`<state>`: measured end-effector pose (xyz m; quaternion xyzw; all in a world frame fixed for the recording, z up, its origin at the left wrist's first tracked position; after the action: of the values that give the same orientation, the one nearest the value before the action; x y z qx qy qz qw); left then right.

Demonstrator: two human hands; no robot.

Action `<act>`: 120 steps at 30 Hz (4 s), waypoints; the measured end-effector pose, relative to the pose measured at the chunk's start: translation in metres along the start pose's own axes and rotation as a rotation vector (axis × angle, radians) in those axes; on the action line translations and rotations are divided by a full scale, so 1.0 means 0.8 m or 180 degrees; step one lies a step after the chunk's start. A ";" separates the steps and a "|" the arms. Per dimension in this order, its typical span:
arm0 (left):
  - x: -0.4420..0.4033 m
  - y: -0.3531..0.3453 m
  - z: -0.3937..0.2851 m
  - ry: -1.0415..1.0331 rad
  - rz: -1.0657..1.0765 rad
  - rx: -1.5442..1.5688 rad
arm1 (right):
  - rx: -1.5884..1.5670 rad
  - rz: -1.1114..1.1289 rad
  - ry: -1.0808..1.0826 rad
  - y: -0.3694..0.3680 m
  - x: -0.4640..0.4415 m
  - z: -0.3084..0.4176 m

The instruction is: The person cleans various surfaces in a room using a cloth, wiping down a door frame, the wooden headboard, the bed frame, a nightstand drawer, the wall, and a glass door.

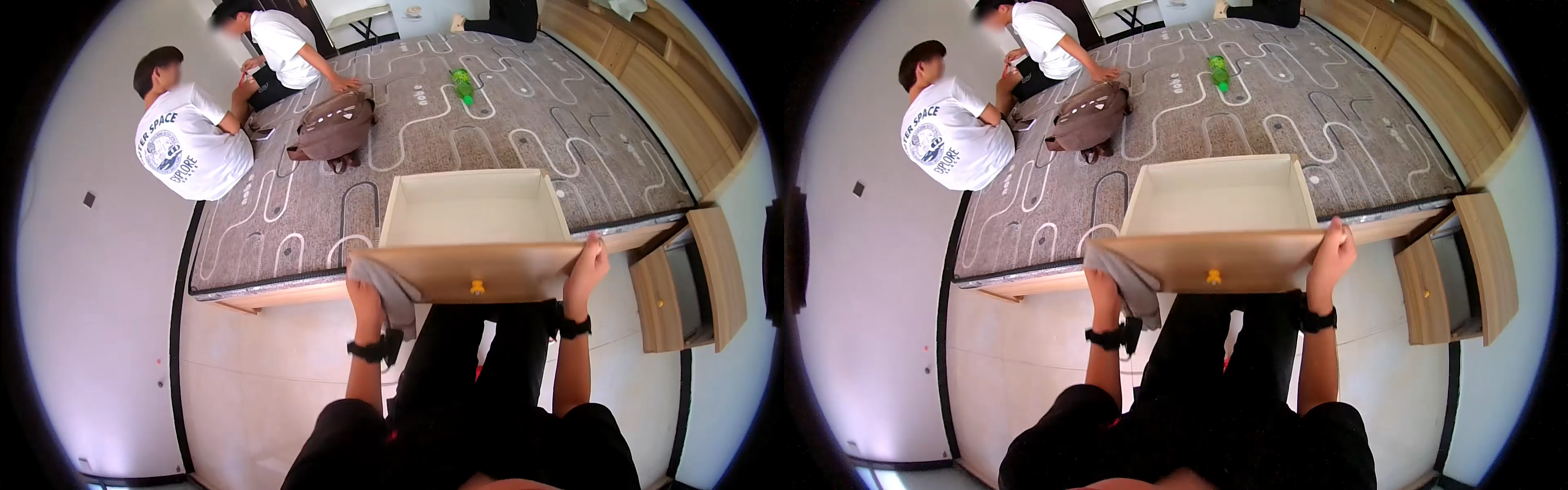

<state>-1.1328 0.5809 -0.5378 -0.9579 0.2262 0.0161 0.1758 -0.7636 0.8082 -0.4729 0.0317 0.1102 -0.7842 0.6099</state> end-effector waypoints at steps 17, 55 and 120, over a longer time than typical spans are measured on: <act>0.137 -0.157 -0.158 -0.3270 0.1696 -0.1915 | 0.1451 0.3506 0.1097 -0.079 0.237 -0.010; 0.101 -0.123 -0.090 -0.3253 0.0904 -0.3227 | 0.1672 0.2125 0.3463 -0.121 0.161 0.062; -0.074 0.134 -0.202 -0.1920 -0.0208 0.0375 | 0.1908 0.2578 0.3516 -0.127 0.208 0.088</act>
<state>-1.2407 0.4610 -0.4147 -0.9048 0.1335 0.2810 0.2907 -0.8982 0.6591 -0.4217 0.6240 0.1617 -0.3646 0.6720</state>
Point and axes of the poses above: each hand's wrist, its own x-axis away from the middle knuckle, its own y-axis out of the back of the hand, z = x × y, the point moved 7 cm from there along -x, towards the middle knuckle, and after that the axes turned 6 degrees about -y, right-handed, at the moved point
